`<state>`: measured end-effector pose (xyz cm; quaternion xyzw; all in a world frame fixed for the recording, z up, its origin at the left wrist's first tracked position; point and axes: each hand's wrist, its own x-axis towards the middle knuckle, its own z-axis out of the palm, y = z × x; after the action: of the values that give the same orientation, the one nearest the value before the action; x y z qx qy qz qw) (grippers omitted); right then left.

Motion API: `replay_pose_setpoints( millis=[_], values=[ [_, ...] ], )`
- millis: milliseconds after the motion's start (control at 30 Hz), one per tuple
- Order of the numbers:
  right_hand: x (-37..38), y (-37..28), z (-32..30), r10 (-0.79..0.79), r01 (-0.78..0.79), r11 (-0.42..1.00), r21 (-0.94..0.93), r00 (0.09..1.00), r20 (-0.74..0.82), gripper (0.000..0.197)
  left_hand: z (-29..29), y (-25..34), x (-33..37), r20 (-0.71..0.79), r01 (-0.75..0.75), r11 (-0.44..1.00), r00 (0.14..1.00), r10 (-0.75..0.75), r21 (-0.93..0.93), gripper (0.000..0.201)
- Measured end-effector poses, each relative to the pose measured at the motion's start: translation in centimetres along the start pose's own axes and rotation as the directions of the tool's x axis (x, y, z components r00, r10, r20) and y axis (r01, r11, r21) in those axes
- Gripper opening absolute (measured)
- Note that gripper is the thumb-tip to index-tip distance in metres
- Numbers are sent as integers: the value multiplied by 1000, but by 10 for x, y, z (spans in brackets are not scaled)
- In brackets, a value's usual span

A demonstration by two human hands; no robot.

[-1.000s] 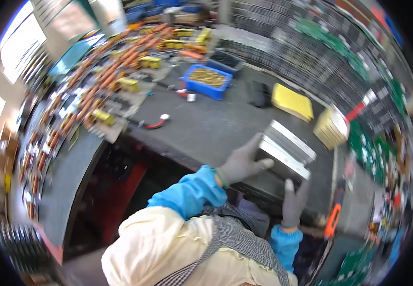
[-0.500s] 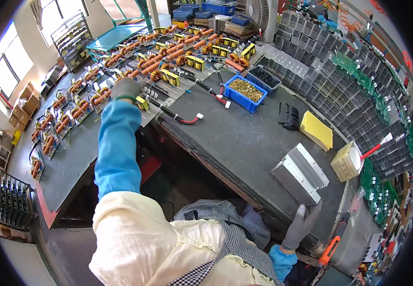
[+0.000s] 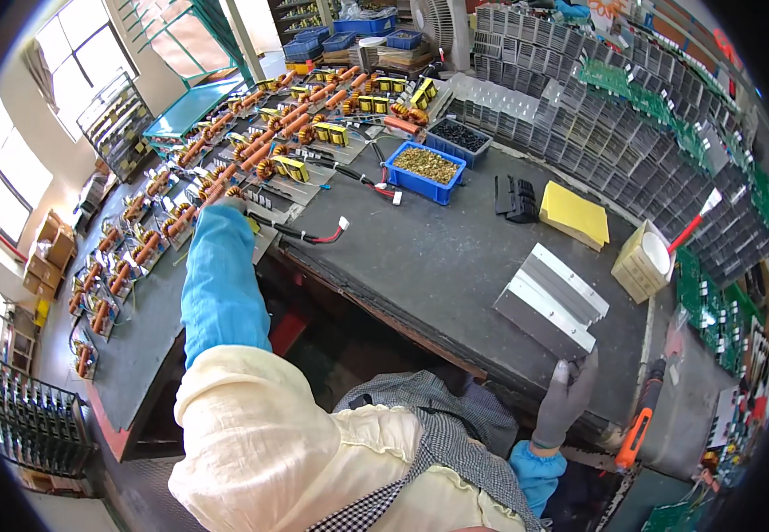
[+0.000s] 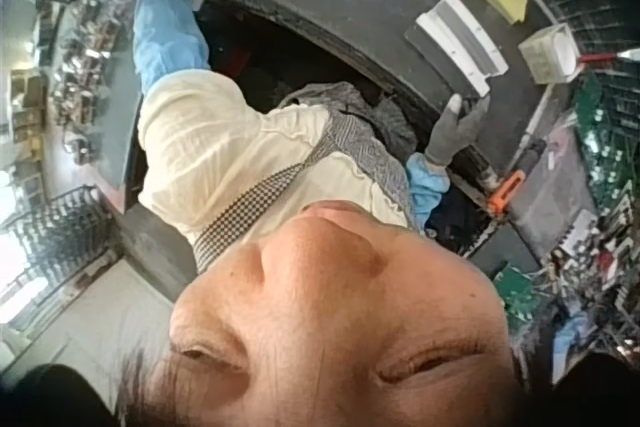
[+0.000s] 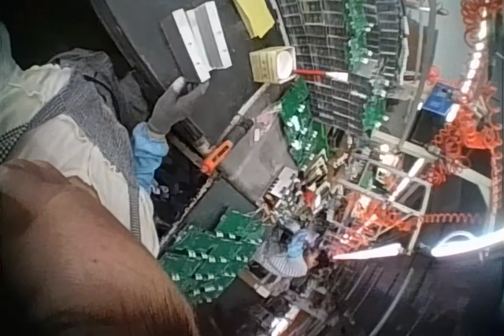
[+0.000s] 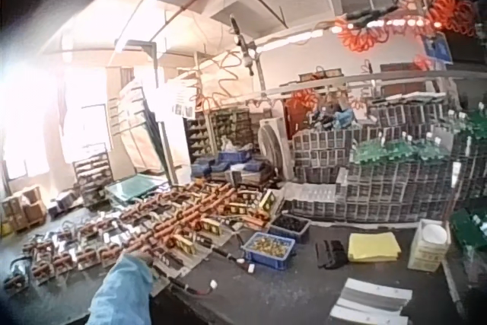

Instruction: The person is seen assembling electronic circuit boards, including connecting wires, positioning components on a metal base, and using an electric screwdriver to secure them.

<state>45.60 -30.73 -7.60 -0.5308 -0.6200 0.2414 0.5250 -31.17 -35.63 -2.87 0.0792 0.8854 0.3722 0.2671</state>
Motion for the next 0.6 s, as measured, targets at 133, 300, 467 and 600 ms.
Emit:
replay_pose_setpoints(
  millis=[133,300,467,600],
  values=[
    [-2,0,3,-19,19,1000,-9,1000,-9,55,-22,-30,-34,152,-82,936,978,141,-343,43],
    [-3,14,-5,-46,45,999,-10,999,-25,55,-23,-24,-151,189,-458,824,824,534,-333,31],
    [1,6,-4,-72,73,994,-83,997,12,58,-11,12,-218,240,-738,642,598,765,-208,51],
    [1,4,-3,-73,71,993,-97,997,-17,59,33,49,-259,432,-869,494,428,794,-46,57]
  ],
)
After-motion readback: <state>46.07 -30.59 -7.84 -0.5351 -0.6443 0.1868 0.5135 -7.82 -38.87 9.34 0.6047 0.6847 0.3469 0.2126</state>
